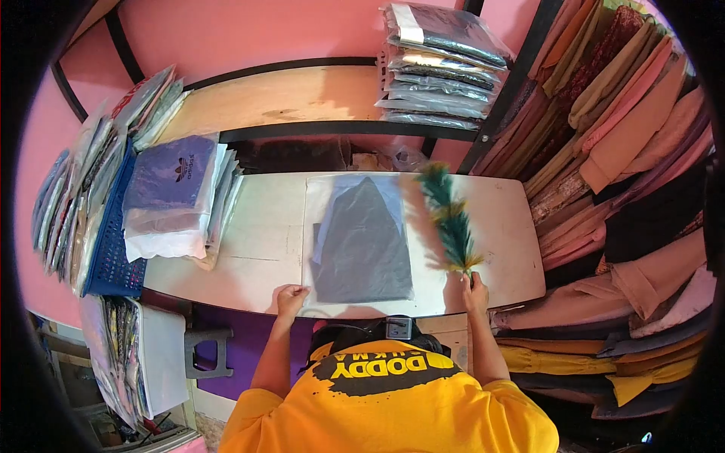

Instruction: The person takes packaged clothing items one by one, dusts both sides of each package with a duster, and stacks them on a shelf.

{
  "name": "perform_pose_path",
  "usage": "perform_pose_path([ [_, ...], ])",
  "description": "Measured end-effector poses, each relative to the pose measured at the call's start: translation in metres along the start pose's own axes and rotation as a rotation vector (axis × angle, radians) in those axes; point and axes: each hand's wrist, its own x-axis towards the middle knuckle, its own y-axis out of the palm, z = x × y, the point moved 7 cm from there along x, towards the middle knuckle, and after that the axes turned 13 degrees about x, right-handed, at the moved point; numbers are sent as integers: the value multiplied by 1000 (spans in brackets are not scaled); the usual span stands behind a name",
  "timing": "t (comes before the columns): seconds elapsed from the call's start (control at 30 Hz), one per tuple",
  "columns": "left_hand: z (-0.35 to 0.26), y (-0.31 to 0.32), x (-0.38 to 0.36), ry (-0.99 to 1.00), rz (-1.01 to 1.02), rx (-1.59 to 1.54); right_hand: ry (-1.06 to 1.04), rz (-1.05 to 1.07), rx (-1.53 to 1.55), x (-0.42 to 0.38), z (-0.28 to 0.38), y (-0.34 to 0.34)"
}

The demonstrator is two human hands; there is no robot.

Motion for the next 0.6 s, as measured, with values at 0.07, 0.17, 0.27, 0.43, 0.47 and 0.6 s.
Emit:
perform_pose_path([
  [0.07,-30,-3,-2,-100,27,228,-30,2,-23,-16,2,-7],
  [0.17,-89,5,-5,177,-271,127,4,85,-88,-29,-4,-7],
  [0.27,-95,42,22,-23,139,-234,83,53,25,-29,-22,-10],
  [0.43,-198,31,27,-38,228,-597,107,-138,403,-23,-53,-27],
  [0.47,-238,27,16,95,242,-584,109,-137,401,-22,-60,-28],
  [0.6,-335,55,-20,544,340,-337,153,-176,510,-17,-86,-32],
])
